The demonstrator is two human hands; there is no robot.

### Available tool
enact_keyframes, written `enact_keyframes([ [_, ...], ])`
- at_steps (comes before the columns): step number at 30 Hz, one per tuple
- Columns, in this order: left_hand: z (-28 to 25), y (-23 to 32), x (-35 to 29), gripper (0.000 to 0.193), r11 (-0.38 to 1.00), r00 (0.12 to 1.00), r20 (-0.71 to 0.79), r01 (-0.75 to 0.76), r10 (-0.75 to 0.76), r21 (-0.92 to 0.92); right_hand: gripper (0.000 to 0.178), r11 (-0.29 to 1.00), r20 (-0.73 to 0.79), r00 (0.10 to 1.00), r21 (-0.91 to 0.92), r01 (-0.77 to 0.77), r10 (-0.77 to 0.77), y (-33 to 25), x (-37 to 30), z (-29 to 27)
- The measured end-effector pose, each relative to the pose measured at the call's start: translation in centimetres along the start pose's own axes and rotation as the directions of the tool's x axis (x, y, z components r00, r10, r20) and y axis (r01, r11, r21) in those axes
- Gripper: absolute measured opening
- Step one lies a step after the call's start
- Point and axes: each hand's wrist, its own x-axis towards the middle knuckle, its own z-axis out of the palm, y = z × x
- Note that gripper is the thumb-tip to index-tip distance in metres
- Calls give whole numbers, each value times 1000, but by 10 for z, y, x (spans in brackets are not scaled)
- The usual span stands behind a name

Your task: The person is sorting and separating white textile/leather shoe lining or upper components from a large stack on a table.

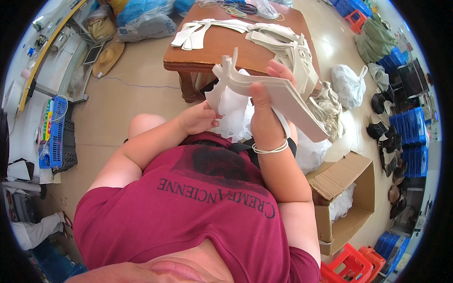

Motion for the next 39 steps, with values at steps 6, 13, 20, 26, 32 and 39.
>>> enact_keyframes([
  [6, -12, 1, 1, 48, 966, 997, -31, 79, -73, 247, 69, 999, -141, 990, -33, 7, -12, 6, 10, -10],
  [13, 13, 6, 7, 52, 995, 994, 95, 48, -57, 87, 66, 999, -159, 987, 35, 4, 1, 9, 10, -10],
  [20, -4, 34, -10, 60, 983, 964, 197, 172, -181, 64, 58, 987, -185, 972, -96, 132, -148, 16, 14, -24],
  [26, -11, 77, -21, 50, 946, 945, -90, -304, 314, 113, 56, 999, -183, 983, -23, -23, 19, 14, 9, -20],
  [32, -25, 78, -13, 25, 821, 900, -100, -429, 424, -378, 61, 992, -1, 997, -92, 81, -82, 35, -8, -1],
  [39, 16, 54, -1, 32, 919, 938, -293, -270, 183, -288, 26, 914, 145, 958, -294, 280, -247, 41, -15, 6],
])
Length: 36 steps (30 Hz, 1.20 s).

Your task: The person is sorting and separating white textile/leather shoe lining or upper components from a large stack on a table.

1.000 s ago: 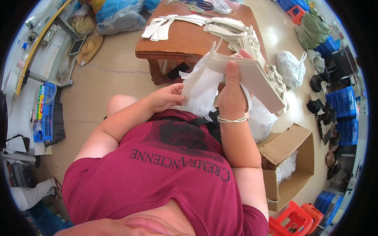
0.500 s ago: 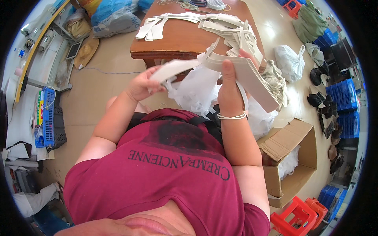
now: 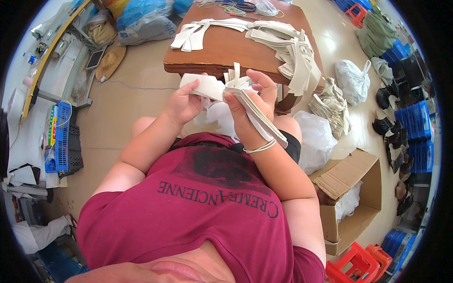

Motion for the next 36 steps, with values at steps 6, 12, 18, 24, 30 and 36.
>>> enact_keyframes([
  [6, -7, -2, 10, 33, 990, 988, -78, -136, 133, -35, 23, 1000, 4, 1000, -2, -5, 5, -1, -3, -3],
  [12, 28, 36, 8, 18, 893, 945, 53, -284, 322, -348, 21, 999, -25, 999, 32, -23, 23, 0, -5, 1],
  [18, 16, -15, 6, 23, 965, 987, -6, -158, 160, -211, 20, 989, -8, 994, 101, -111, 113, 4, -7, 6],
  [24, 20, 25, 7, 25, 921, 950, 34, -291, 310, -257, 28, 982, 37, 989, 119, -147, 143, 11, -12, -1],
  [30, -23, 46, 5, 18, 888, 911, -43, -410, 411, -209, 59, 941, -78, 958, 226, -254, 277, -19, 10, -22],
  [36, -21, 36, 1, 20, 933, 935, -149, -340, 321, -122, 47, 899, 28, 943, 293, -326, 332, -13, 6, -13],
])
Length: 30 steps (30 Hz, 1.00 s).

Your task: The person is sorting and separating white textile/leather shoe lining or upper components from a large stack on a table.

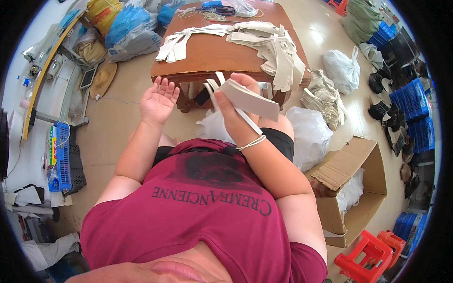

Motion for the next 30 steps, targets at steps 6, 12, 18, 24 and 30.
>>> enact_keyframes([
  [6, 53, -27, -32, 28, 740, 893, 432, -206, -126, 640, 50, 996, 42, 997, 69, 62, -65, 28, -2, 8],
  [12, 20, -40, -17, 34, 622, 951, 287, -157, -114, 767, 51, 994, 9, 999, 102, 42, -43, 8, 3, 2],
  [18, 9, -44, -12, 62, 460, 838, 386, -189, -385, 868, 50, 979, 19, 997, 186, -79, 77, 18, 4, -2],
  [24, 79, -27, -38, 81, -9, 472, 876, -881, -102, 474, 49, 997, 125, 991, 58, -46, 38, 10, 3, 3],
  [30, 112, -45, -44, 84, 1, 526, 809, -838, -262, 545, 47, 998, 216, 976, 58, -27, 14, 24, 8, 18],
])
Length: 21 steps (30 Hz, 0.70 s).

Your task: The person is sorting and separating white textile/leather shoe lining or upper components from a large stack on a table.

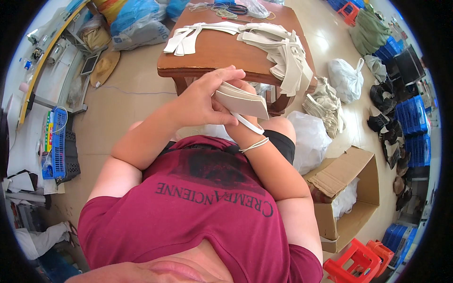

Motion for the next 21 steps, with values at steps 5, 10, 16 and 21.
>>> enact_keyframes([
  [5, 10, -9, -8, 78, 995, 995, -93, 30, -39, -94, 40, 982, -111, 994, -188, -7, -14, 22, -5, -8],
  [10, 9, -23, -5, 43, 971, 985, -66, -169, 160, -170, 30, 965, 9, 997, -251, 80, -81, 20, -4, -7],
  [16, -10, -18, 6, 32, 929, 974, 173, -77, 149, -363, 30, 663, 285, 873, -569, 486, -396, 21, 0, -9],
  [21, -8, -24, -4, 38, 959, 972, 208, -50, 111, -278, 26, 855, 145, 913, -319, 409, -382, 16, 2, -2],
])
